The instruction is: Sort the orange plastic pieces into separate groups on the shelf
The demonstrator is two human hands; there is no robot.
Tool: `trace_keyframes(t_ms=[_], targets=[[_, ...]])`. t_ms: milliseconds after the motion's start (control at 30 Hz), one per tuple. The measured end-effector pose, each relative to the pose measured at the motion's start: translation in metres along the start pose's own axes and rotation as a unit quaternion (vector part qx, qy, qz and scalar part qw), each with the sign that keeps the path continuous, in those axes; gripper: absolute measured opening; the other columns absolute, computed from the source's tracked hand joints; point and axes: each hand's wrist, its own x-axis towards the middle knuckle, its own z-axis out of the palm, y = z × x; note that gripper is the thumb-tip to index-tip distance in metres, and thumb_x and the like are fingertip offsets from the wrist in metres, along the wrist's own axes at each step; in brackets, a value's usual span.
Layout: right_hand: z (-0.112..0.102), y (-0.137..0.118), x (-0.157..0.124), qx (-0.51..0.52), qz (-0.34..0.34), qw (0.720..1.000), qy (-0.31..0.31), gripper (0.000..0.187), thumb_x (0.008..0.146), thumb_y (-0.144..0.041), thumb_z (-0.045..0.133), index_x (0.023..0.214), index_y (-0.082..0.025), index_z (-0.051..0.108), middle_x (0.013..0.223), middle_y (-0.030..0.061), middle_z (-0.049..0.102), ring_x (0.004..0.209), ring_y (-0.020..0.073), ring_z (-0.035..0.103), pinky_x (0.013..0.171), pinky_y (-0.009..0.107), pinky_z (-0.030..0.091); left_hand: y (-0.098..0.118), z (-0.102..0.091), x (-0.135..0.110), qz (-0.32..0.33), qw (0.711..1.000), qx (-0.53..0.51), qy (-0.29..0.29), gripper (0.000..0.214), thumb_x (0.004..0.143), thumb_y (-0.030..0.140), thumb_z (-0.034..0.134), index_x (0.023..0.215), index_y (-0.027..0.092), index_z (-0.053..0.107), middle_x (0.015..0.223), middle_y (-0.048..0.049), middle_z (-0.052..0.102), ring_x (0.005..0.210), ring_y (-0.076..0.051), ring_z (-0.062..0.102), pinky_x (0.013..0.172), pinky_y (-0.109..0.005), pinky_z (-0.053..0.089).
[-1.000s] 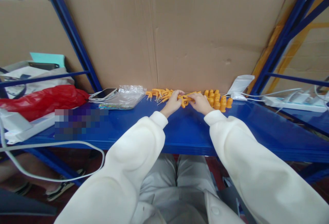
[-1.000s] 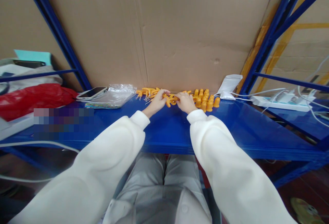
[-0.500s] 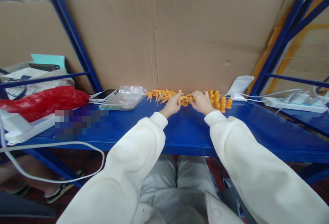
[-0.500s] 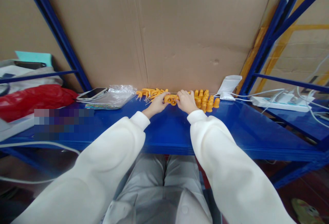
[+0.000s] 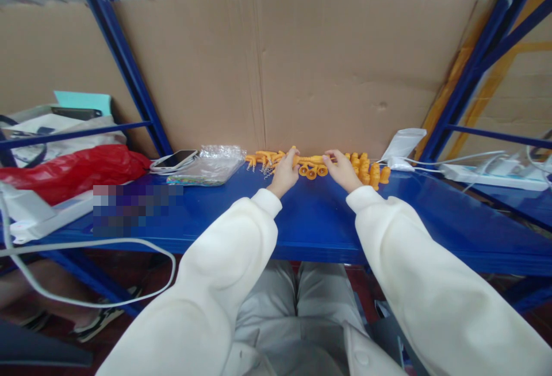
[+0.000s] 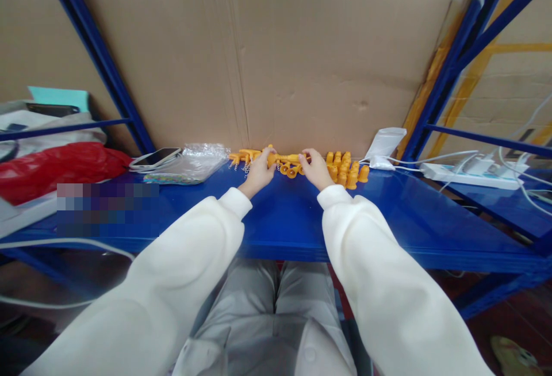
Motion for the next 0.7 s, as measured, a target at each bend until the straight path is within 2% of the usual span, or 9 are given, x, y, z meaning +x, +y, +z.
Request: trace_keyframes(t_ms=[133, 267, 400, 500, 700], targets=[[0.0053, 0.0069, 0.0037, 0.168, 0.114, 0.979, -0.018, 0.035, 0.088, -0.056, 0.062, 0.092, -0.021, 0.061, 0.087, 0.0063, 0.069, 0.072, 0.0214, 0.068, 0.075, 0.042, 0.058, 0.0009, -0.0010, -0.0009, -0.013, 1.000, -0.010, 0.018, 0.045, 0.077, 0.002, 0.058, 0.117, 0.024, 0.057, 0.103, -0.0052, 0.068, 0.101, -0.026, 0.067, 0.105, -0.046, 0.049], [0.0052, 0.0076, 0.0024, 0.231, 0.139, 0.962, -0.048, 0.043, 0.081, -0.064, 0.069, 0.084, -0.023, 0.058, 0.068, -0.0001, 0.062, 0.055, 0.0160, 0.063, 0.063, 0.037, 0.056, 0.0002, -0.0020, -0.0013, -0.039, 0.999, -0.015, 0.015, 0.049, 0.077, 0.001, 0.057, 0.121, 0.023, 0.055, 0.100, -0.0057, 0.067, 0.098, -0.028, 0.068, 0.104, -0.048, 0.048], [0.0024, 0.0057, 0.0011, 0.242, 0.117, 0.961, -0.067, 0.045, 0.076, -0.064, 0.074, 0.083, -0.024, 0.056, 0.062, -0.0036, 0.058, 0.056, 0.0146, 0.061, 0.061, 0.034, 0.054, 0.0003, -0.0036, -0.0009, -0.047, 0.999, -0.022, 0.014, 0.050, 0.076, -0.001, 0.058, 0.119, 0.024, 0.054, 0.105, -0.0064, 0.066, 0.102, -0.030, 0.067, 0.106, -0.049, 0.046], [-0.0003, 0.0034, 0.0004, 0.233, 0.119, 0.962, -0.075, 0.039, 0.078, -0.056, 0.075, 0.086, -0.024, 0.055, 0.064, -0.0044, 0.059, 0.058, 0.0143, 0.060, 0.063, 0.033, 0.055, 0.0005, -0.0039, -0.0007, -0.048, 0.998, -0.022, 0.015, 0.050, 0.074, -0.002, 0.058, 0.117, 0.023, 0.054, 0.105, -0.0062, 0.065, 0.104, -0.030, 0.066, 0.105, -0.046, 0.046], [-0.0035, 0.0062, 0.0007, 0.211, 0.105, 0.967, -0.094, 0.029, 0.079, -0.040, 0.074, 0.092, -0.024, 0.054, 0.079, -0.0020, 0.062, 0.070, 0.0157, 0.062, 0.072, 0.035, 0.056, -0.0042, -0.0004, -0.0002, -0.079, 0.996, -0.031, 0.009, 0.046, 0.072, 0.000, 0.060, 0.111, 0.024, 0.051, 0.085, -0.0003, 0.060, 0.086, -0.024, 0.064, 0.096, -0.042, 0.049]])
